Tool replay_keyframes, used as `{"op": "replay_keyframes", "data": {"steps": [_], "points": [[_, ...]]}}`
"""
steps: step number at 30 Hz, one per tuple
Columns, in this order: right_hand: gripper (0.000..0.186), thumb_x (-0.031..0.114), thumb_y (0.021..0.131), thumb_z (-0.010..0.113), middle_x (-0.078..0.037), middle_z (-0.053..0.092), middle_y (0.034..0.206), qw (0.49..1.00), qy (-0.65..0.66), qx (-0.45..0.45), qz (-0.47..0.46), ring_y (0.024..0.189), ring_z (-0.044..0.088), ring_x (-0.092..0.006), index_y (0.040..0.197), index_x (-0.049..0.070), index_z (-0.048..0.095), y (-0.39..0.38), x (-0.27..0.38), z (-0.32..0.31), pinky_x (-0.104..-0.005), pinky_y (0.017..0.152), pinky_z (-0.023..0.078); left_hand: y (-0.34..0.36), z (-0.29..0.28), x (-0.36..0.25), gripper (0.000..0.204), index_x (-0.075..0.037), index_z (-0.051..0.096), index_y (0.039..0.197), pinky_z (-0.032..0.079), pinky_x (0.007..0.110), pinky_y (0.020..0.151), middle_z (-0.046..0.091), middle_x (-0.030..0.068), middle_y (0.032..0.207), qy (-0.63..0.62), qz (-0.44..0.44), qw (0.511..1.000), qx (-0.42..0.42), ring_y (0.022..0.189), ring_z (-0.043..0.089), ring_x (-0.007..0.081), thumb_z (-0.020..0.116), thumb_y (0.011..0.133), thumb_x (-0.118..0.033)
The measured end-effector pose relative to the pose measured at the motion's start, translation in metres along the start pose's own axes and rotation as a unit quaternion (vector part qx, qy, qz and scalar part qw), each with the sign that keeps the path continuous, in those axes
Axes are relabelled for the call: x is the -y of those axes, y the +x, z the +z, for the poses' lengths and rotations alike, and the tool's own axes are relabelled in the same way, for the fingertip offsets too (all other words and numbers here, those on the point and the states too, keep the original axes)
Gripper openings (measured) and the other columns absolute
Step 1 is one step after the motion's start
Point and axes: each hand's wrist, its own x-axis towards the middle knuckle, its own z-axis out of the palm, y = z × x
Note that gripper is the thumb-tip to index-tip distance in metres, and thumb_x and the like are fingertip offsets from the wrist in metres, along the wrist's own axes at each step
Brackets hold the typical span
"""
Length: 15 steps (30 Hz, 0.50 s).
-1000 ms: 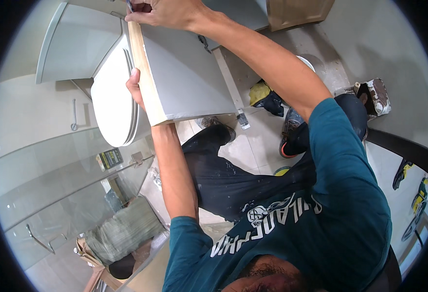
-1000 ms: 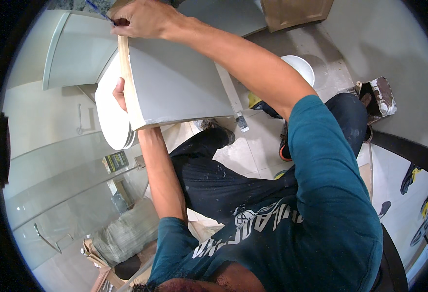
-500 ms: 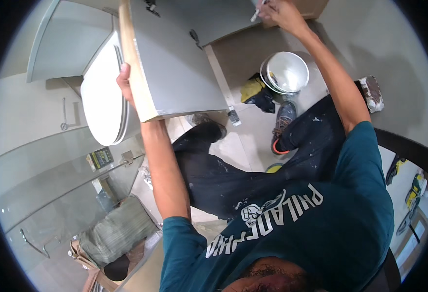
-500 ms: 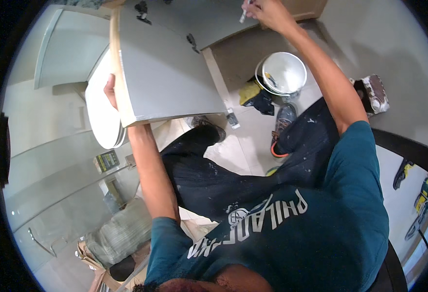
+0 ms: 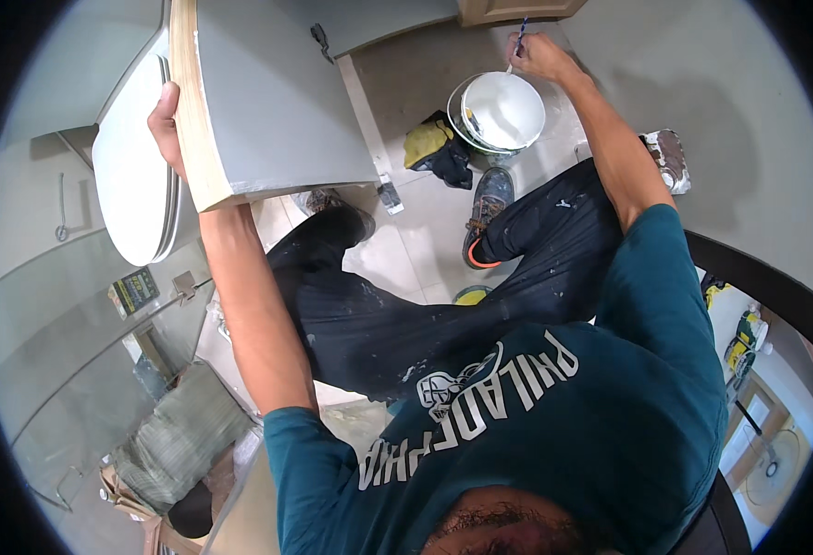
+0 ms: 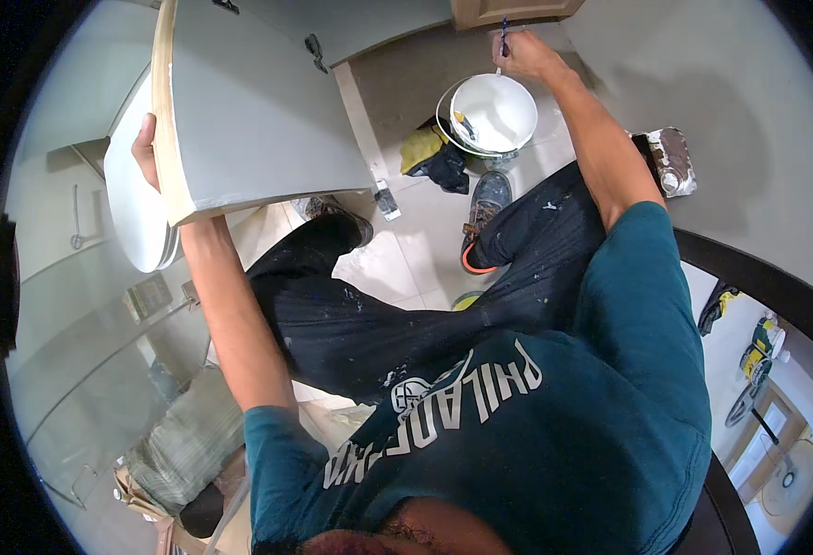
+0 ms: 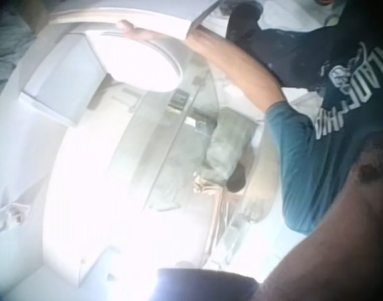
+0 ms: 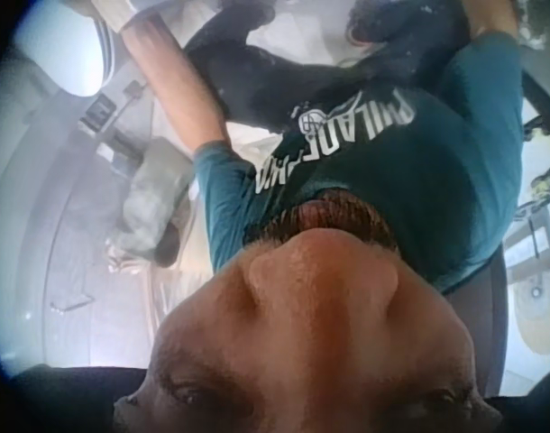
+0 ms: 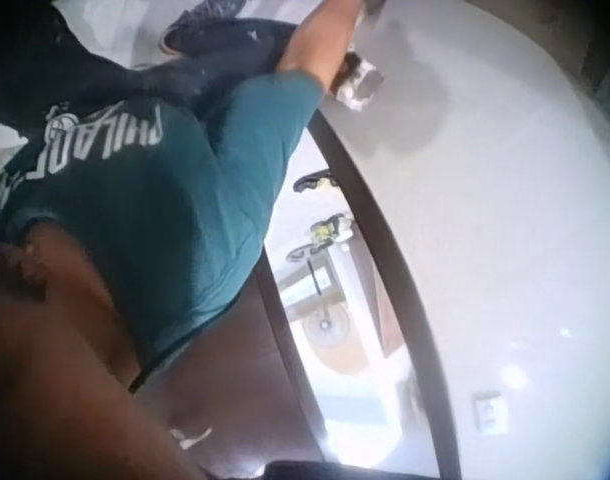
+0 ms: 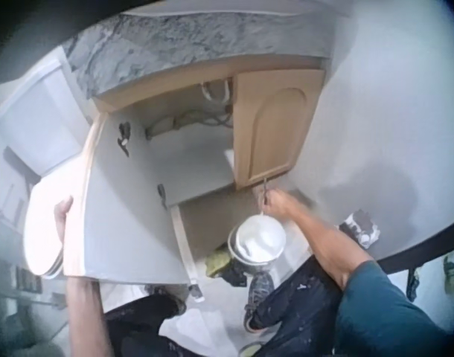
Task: The person repairs a bathroom cabinet door by painting its edges with a brush, wiping the surface with a cloth, and using a drill to adjust the hinges.
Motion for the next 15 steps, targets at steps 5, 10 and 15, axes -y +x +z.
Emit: {"op": "replay_keyframes", "data": {"steps": [5, 10, 15], "points": [[0.016, 0.017, 0.082, 0.063, -0.013, 0.064, 0.07, 0.999, -0.006, 0.015, 0.03, 0.066, 0.062, -0.0268, 0.092, 0.004, 0.067, 0.001, -0.007, 0.004, -0.0393, 0.066, 0.051, -0.004, 0.002, -0.003, 0.039, -0.004, 0.062, 0.105, 0.052, 0.029, 0.069, 0.066, 0.0092, 0.09, 0.035, 0.003, 0.999, -0.003, 0.078, 0.064, 0.0168, 0.052, 0.095, -0.04], [0.016, 0.017, 0.081, 0.064, -0.013, 0.065, 0.07, 0.999, -0.036, 0.009, 0.026, 0.065, 0.062, -0.0265, 0.09, 0.004, 0.067, -0.001, -0.021, 0.005, -0.0393, 0.065, 0.051, -0.004, 0.004, -0.002, 0.036, -0.005, 0.062, 0.1, 0.051, 0.028, 0.064, 0.065, 0.008, 0.086, 0.006, 0.003, 1.0, 0.019, 0.073, 0.064, 0.0153, 0.052, 0.096, -0.039], [0.014, 0.018, 0.081, 0.064, -0.013, 0.066, 0.071, 1.0, -0.007, -0.006, 0.005, 0.065, 0.063, -0.0268, 0.087, 0.004, 0.066, -0.009, -0.013, 0.003, -0.0397, 0.065, 0.051, -0.005, 0.005, -0.002, 0.035, -0.005, 0.061, 0.098, 0.052, 0.027, 0.062, 0.065, 0.0075, 0.083, 0.017, 0.017, 0.999, 0.025, 0.071, 0.064, 0.0142, 0.05, 0.097, -0.038]]}}
